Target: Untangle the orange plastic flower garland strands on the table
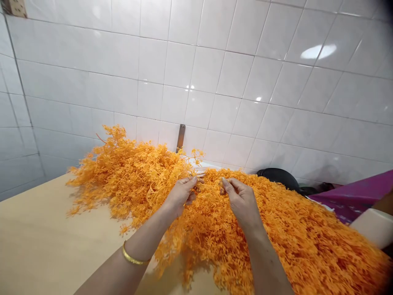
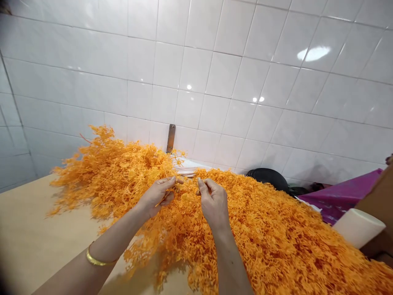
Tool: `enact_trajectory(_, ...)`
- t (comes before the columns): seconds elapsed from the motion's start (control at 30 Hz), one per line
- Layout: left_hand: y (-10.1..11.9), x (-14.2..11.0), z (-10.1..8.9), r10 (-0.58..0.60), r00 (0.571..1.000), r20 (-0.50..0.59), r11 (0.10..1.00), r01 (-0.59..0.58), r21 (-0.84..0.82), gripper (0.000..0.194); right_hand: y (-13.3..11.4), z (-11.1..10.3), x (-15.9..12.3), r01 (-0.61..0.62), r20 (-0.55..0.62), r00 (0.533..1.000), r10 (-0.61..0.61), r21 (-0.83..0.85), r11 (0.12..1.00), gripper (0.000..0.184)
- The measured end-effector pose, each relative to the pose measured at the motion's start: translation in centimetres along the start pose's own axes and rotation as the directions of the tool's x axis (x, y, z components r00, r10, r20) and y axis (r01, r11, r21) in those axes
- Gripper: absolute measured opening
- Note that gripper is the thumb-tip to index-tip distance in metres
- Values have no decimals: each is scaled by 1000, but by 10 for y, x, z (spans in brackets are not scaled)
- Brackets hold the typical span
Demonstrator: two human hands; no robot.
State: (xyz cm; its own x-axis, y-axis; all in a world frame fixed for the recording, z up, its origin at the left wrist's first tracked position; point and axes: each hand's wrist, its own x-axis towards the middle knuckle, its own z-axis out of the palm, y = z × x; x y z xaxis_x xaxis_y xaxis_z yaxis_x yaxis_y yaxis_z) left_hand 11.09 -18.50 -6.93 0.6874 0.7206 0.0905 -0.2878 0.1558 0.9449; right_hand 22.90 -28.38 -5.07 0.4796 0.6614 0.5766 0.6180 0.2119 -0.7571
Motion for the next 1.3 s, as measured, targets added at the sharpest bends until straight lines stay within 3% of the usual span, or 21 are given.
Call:
enact_trajectory(0.13,0,1,2,7,1000,-1,1000,-7,10,28,-7,3,-6,4,-148,989,1,37,999,32)
enact_trajectory(0.23,2,2,-1,37,999,-17,999,-36,13,29,-21,11,-16,128,-236,962,-137,-53,990,27)
enact_trajectory(0.33,5,4,-7,65,998,-9,997,-65,-31,25,-31,15,-22,225,-244,937,-252,-132,965,22)
enact_trajectory(0.43,7,5,-13,53,997,57,995,-47,-92,26,-30,11,-18,117,-195,973,-126,-60,991,23)
enact_trajectory(0.5,7,5,-14,44,995,89,991,-32,-133,27,-23,5,-12,-4,-84,996,7,32,999,24)
enact_trajectory(0.6,7,3,-10,44,993,108,990,-29,-135,26,-14,-1,-5,-106,27,994,104,136,985,25)
enact_trajectory(0.77,8,-2,-3,37,986,162,999,-40,15,25,-10,-2,-3,24,-241,970,-12,46,999,28)
enact_trajectory(0.83,8,-3,-2,54,976,212,997,-63,35,26,-9,-1,-3,28,-179,984,-27,3,1000,28)
enact_trajectory(0.93,9,-6,-1,100,954,282,993,-111,25,25,-7,2,-3,-44,93,995,39,47,998,28)
enact_trajectory(1.07,8,-8,2,137,949,283,988,-150,27,30,-5,12,-5,-190,422,902,90,203,961,29)
enact_trajectory(1.17,5,-6,4,144,961,236,988,-154,23,32,-4,20,-6,-220,418,905,82,293,931,28)
enact_trajectory(1.3,-2,0,2,134,977,163,989,-143,44,28,2,23,-5,-192,237,966,108,371,909,25)
